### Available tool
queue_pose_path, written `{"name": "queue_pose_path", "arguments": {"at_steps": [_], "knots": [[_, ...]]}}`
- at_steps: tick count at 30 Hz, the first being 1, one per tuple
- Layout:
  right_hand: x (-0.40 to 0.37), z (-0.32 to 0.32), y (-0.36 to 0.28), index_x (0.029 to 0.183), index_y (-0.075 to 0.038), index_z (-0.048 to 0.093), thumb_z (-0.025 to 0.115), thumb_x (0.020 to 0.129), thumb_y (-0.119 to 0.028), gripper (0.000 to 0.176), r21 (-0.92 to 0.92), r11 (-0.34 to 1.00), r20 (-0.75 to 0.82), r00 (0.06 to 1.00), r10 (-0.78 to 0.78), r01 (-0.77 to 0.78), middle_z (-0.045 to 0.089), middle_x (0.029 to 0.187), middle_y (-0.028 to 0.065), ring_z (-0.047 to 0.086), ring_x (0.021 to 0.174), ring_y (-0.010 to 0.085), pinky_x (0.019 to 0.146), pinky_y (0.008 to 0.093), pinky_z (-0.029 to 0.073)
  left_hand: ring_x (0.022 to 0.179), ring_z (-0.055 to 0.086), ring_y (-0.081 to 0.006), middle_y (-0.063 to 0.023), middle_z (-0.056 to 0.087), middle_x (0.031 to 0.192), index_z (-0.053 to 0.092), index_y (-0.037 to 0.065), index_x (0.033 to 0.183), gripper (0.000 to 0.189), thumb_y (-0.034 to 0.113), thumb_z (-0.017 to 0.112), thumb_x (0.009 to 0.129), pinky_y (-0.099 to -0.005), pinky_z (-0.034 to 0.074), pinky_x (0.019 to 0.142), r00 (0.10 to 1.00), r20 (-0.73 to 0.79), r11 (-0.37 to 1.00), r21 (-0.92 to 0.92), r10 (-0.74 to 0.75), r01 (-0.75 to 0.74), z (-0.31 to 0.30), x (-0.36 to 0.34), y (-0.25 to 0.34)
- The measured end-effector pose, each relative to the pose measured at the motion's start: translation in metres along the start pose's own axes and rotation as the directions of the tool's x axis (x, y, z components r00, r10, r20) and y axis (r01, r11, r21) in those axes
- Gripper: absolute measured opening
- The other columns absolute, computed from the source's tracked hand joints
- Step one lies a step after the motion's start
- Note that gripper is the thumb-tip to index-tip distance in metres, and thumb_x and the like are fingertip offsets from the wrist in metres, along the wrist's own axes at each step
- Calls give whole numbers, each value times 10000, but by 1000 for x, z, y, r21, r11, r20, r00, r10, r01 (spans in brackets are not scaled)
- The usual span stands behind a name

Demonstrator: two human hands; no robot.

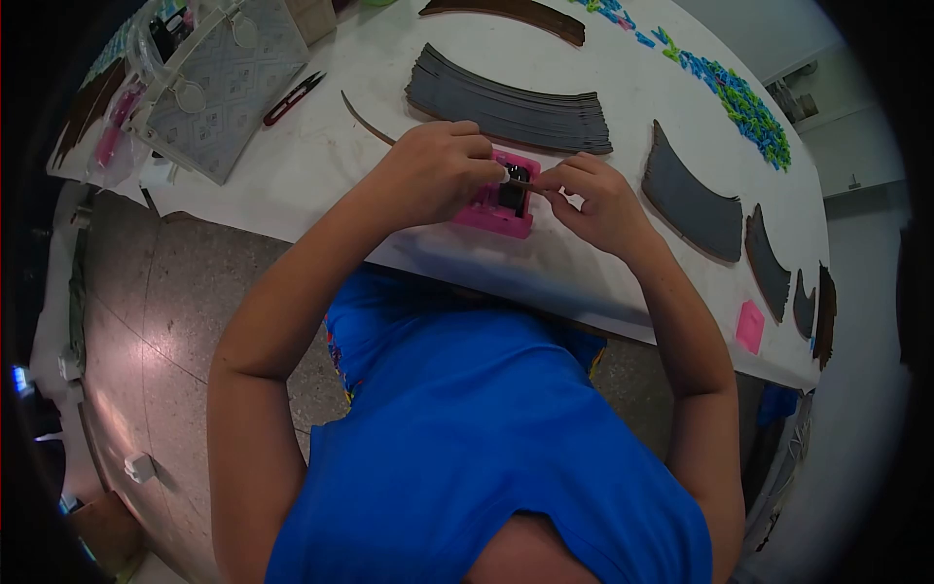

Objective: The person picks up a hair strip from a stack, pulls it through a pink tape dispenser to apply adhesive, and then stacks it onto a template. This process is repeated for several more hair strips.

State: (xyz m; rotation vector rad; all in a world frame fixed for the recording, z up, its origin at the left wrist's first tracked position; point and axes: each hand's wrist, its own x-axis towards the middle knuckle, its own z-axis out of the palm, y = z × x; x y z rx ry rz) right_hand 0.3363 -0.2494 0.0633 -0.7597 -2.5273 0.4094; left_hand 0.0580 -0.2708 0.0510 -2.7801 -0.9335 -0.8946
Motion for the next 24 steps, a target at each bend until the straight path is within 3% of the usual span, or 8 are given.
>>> {"name": "queue_pose_path", "arguments": {"at_steps": [9,11,14,18,24], "knots": [[-2,1,-1,1032,-57,779,697,833,52,241,23,1000,-23,1000,11,-10,693,891,77,654,791,199,685,328,549,879,655,-244,-39,669,856,746,116,897,173,103,764,726,-372,556,753,1000,0,1000,-7,9,-9,0,0,0],[-3,2,-2,1020,-91,777,709,828,12,229,33,999,-32,999,34,-33,687,872,78,664,809,250,697,378,551,879,656,-244,-38,669,859,745,117,900,175,103,763,727,-372,556,755,1000,-2,1000,-14,10,-10,1,0,0],[-7,-5,-4,1012,-89,774,709,840,8,208,21,998,-15,998,62,-61,689,869,73,666,812,242,702,373,556,879,656,-243,-36,670,868,745,116,910,183,104,761,729,-373,556,757,1000,-11,999,-28,17,-17,4,1,1],[-27,-15,6,1001,-84,768,710,852,8,185,19,996,-32,996,85,-84,698,882,70,668,814,229,695,361,561,881,663,-259,-54,687,918,750,101,1001,300,64,794,707,-377,573,728,1000,-4,998,-56,28,-28,8,1,1],[-83,-54,22,972,-55,746,716,839,33,162,-70,974,13,976,215,-214,702,901,68,659,827,219,670,339,562,858,647,-234,-26,672,881,749,116,934,218,94,757,717,-364,561,752,998,-49,999,-28,32,-34,11,1,3]]}}
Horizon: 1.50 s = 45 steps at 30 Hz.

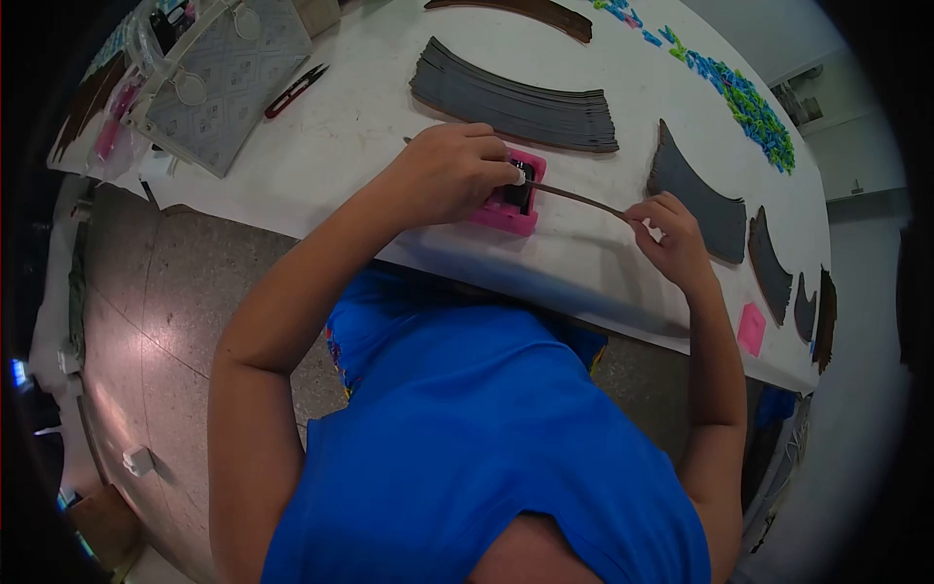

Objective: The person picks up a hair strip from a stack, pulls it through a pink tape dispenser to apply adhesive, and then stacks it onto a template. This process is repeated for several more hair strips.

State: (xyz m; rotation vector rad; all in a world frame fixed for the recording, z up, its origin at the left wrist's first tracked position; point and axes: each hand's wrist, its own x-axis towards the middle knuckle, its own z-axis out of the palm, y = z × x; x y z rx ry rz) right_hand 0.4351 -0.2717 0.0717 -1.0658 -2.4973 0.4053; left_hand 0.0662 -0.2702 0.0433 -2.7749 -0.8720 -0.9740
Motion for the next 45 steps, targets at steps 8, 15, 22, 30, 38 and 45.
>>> {"name": "queue_pose_path", "arguments": {"at_steps": [8,15,22,30,38,45], "knots": [[-51,-26,23,905,-12,684,673,766,91,173,-105,982,-80,985,150,-158,661,855,85,635,836,249,710,349,519,878,657,-245,-43,682,901,757,107,960,245,63,774,719,-371,571,747,999,38,999,-33,5,-4,-2,4,-2],[-54,-25,24,908,-9,680,674,751,87,184,-118,983,-108,986,128,-141,653,853,97,629,826,263,744,358,523,887,654,-252,-57,683,929,757,106,975,274,33,788,713,-385,575,733,997,69,999,-41,17,-14,-4,7,-3],[-54,-31,30,923,-7,675,672,751,87,196,-183,981,-113,993,46,-66,654,858,101,628,825,272,754,363,525,884,641,-247,-46,689,912,760,100,961,251,24,777,722,-378,574,729,996,89,999,-34,18,-15,-5,12,-2],[-37,-94,11,923,-5,648,655,762,111,199,-317,944,-233,972,13,-88,655,903,116,633,880,280,788,363,525,831,620,-249,-46,697,817,757,71,947,199,30,781,754,-375,556,722,1000,-19,993,-120,-7,5,16,26,7],[25,-166,-22,1061,-13,674,625,842,131,266,-481,876,-310,929,-201,29,641,987,92,628,932,202,857,315,513,824,626,-227,-38,703,795,689,91,1027,257,19,734,784,-382,541,743,971,-29,902,-380,-236,208,29,42,22],[37,-187,25,1116,-22,619,585,884,61,249,-193,980,-299,954,-12,-48,579,1011,25,549,949,119,860,282,462,897,627,-109,-22,679,865,671,55,1045,122,26,687,928,-288,514,762,848,415,-25,-902,-328,432,-7,42,1]]}}
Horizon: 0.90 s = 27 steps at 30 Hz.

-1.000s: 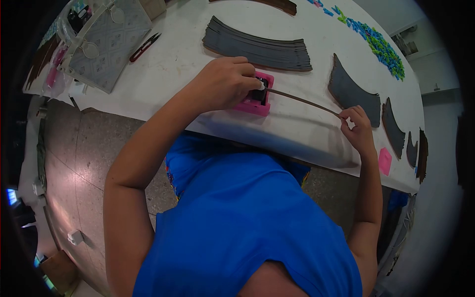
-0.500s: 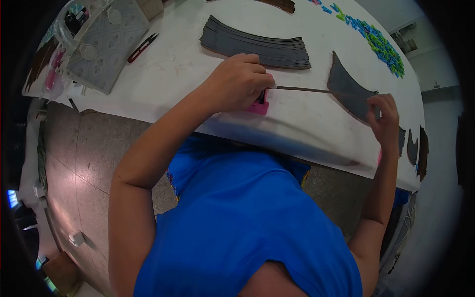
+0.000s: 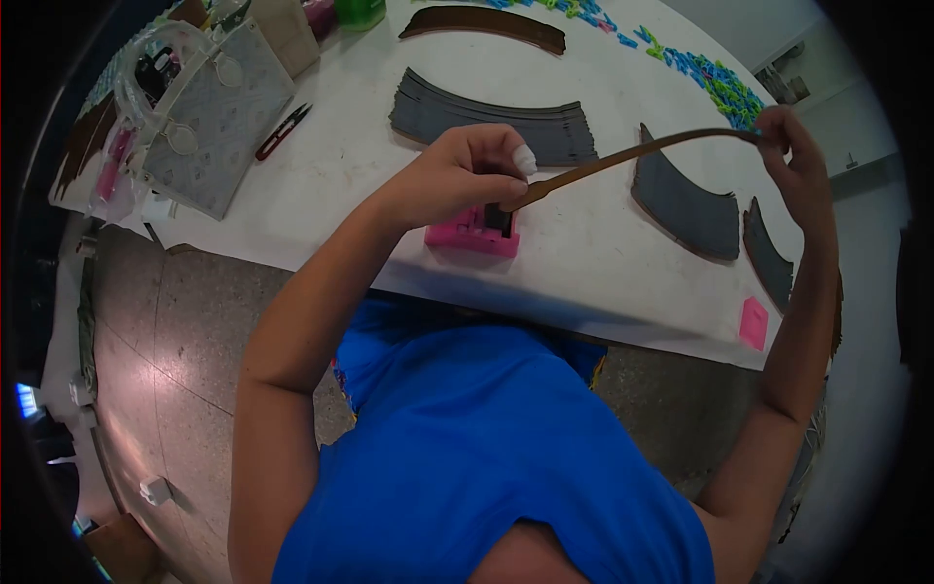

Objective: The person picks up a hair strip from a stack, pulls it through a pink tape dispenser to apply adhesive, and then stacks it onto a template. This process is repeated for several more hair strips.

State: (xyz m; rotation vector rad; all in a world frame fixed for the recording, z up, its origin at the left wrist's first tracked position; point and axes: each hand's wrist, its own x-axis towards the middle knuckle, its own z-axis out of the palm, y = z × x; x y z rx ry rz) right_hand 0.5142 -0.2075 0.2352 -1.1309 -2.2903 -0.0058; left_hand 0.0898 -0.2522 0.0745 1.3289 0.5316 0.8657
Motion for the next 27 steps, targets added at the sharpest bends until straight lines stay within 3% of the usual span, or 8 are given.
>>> {"name": "queue_pose_path", "arguments": {"at_steps": [1,3,7,9,10,15,22,27], "knots": [[-6,2,16,1074,-35,597,565,879,44,213,186,974,138,985,103,-128,546,987,10,521,940,97,851,265,433,897,627,-109,-22,679,865,671,55,1045,122,26,687,928,-288,514,762,1000,-8,1000,13,9,-9,-8,-4,3],[-14,17,4,937,-79,519,535,844,-13,115,426,821,314,913,261,-381,467,918,-4,445,868,78,819,225,358,870,620,-109,-14,668,934,670,49,1046,131,3,670,923,-278,503,778,1000,-24,956,-292,2,-9,-21,-11,7],[-37,58,17,911,-67,512,550,826,-55,94,595,682,405,891,203,-426,482,916,4,426,830,92,775,245,372,831,614,-115,-29,664,975,671,62,1038,152,-14,653,907,-271,492,777,1000,-22,880,-474,-9,-3,-38,-21,10],[-49,77,18,915,-64,526,555,825,-105,103,759,286,539,811,228,-585,504,924,25,415,798,115,734,277,386,810,604,-126,-29,659,937,670,69,1036,152,-8,643,907,-274,481,760,1000,-22,853,-522,-21,7,-47,-25,5],[-53,85,14,915,-64,526,555,825,-105,103,762,287,536,815,221,-580,504,924,25,415,798,115,734,277,386,810,604,-126,-29,659,937,670,69,1036,152,-8,643,907,-274,481,760,999,-27,857,-516,-19,2,-51,-26,2],[-59,111,-20,1054,-46,565,606,894,-186,217,857,-334,460,874,155,-392,535,1029,60,455,877,161,760,306,427,783,574,-156,-64,643,875,654,85,1046,149,45,667,903,-302,423,714,999,-48,823,-567,-1,-27,-67,-31,-3],[-51,164,-19,1297,-26,603,629,924,-22,375,933,-356,133,963,236,-42,602,1132,91,539,989,191,819,315,490,806,619,-152,-66,698,965,683,81,1090,157,16,664,949,-292,505,752,990,-140,799,-595,2,-86,-78,-26,7],[-13,199,3,1168,-67,652,653,998,-16,177,981,-196,111,814,570,4,685,1023,46,660,893,134,770,293,559,868,655,-147,-77,707,1026,695,105,1118,163,27,656,981,-295,537,748,972,-227,753,-628,64,-196,-96,-2,3]]}}
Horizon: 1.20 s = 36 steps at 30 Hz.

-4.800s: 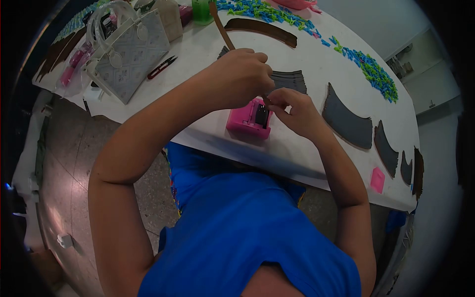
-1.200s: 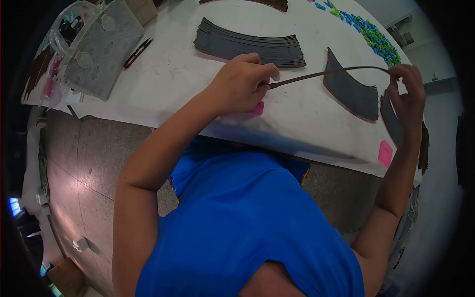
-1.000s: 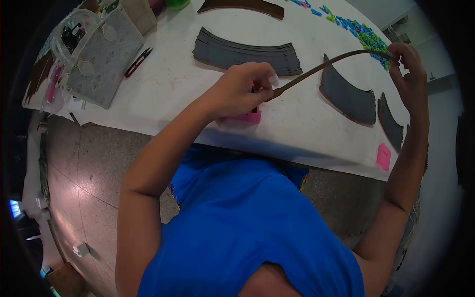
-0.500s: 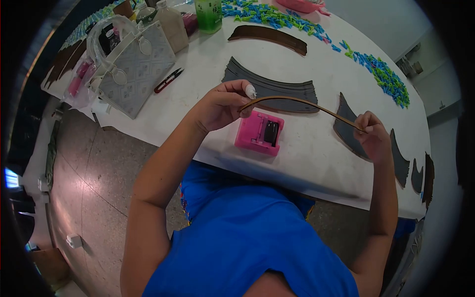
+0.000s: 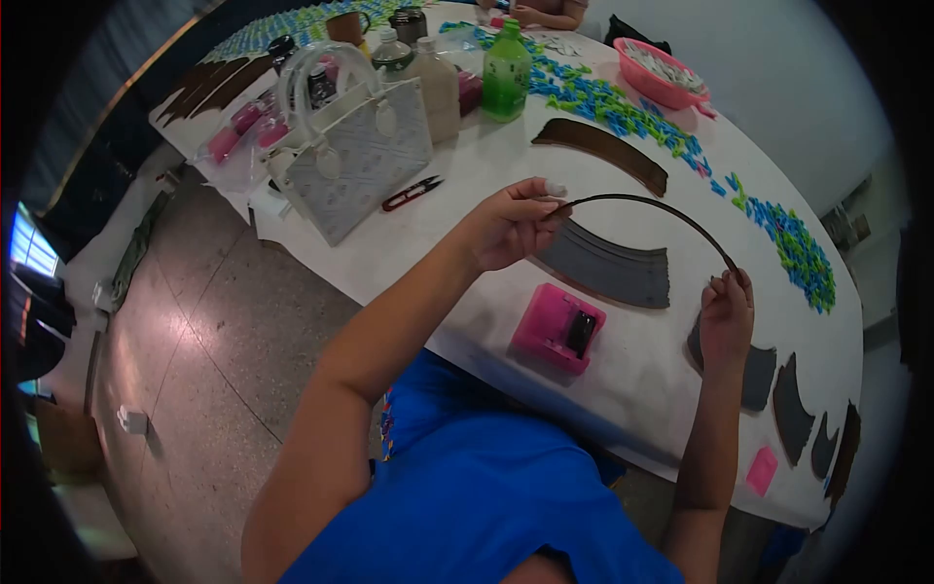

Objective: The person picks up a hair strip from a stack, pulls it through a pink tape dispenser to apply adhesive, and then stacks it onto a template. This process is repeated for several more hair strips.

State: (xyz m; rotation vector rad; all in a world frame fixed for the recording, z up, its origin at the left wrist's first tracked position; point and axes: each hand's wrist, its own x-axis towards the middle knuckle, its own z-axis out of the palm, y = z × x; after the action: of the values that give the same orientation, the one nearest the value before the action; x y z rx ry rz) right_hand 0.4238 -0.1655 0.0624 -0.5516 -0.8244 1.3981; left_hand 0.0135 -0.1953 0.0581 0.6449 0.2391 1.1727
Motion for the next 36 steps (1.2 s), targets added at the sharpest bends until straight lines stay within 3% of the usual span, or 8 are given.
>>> {"name": "queue_pose_path", "arguments": {"at_steps": [8,10,13,18,20,26,30,36], "knots": [[61,13,36,1119,-80,642,689,997,-76,131,-141,977,-42,987,153,-157,683,970,12,638,842,99,768,278,538,1015,705,-209,-112,684,1102,638,84,1192,212,-20,570,1021,-343,616,847,960,-218,957,-190,177,-220,-47,46,9],[71,17,43,1120,-72,635,702,983,-84,153,-228,955,-69,982,178,-189,678,958,11,628,834,97,762,276,530,989,717,-248,-128,671,1128,595,45,1218,229,-54,544,1018,-380,627,918,823,-510,949,-42,249,-313,-46,56,12],[86,19,55,1117,-65,625,726,962,-105,189,-381,900,-102,977,186,-211,673,952,21,622,830,103,751,277,528,975,721,-269,-141,663,1130,569,6,1203,224,-71,570,993,-409,636,939,808,-465,932,180,362,-314,-61,71,14],[117,10,78,1083,-62,631,744,942,-116,188,-546,804,-140,972,189,-235,671,930,21,617,812,102,759,278,529,936,718,-251,-142,672,1085,563,5,1133,286,-30,703,886,-374,629,856,748,-431,728,678,505,-101,-84,105,17],[128,8,86,1069,-54,640,739,944,-114,170,-600,775,-125,981,152,-196,672,924,18,620,811,110,764,277,528,882,715,-242,-123,694,987,575,3,1089,316,27,738,820,-363,586,787,686,-350,290,934,638,206,-100,122,20],[170,-24,120,992,-46,701,764,892,-162,166,-888,457,-56,998,22,-60,677,914,44,650,835,186,811,326,540,839,708,-335,-149,711,886,592,21,1060,300,73,714,791,-437,550,770,741,-172,-141,930,649,340,-116,139,25],[182,-26,130,971,-48,740,783,834,-198,207,-999,31,26,995,-96,29,693,983,119,688,921,245,811,374,551,901,698,-383,-149,728,913,618,69,1074,286,103,716,807,-499,546,793,735,-202,-155,909,647,387,-124,148,23],[183,-6,134,958,-201,782,757,818,-300,173,-992,-106,-61,990,-128,-75,655,1101,110,633,1096,358,945,504,530,948,694,-362,-142,723,949,618,83,1097,282,119,700,830,-501,550,798,687,-247,-141,879,683,456,-123,155,18]]}}
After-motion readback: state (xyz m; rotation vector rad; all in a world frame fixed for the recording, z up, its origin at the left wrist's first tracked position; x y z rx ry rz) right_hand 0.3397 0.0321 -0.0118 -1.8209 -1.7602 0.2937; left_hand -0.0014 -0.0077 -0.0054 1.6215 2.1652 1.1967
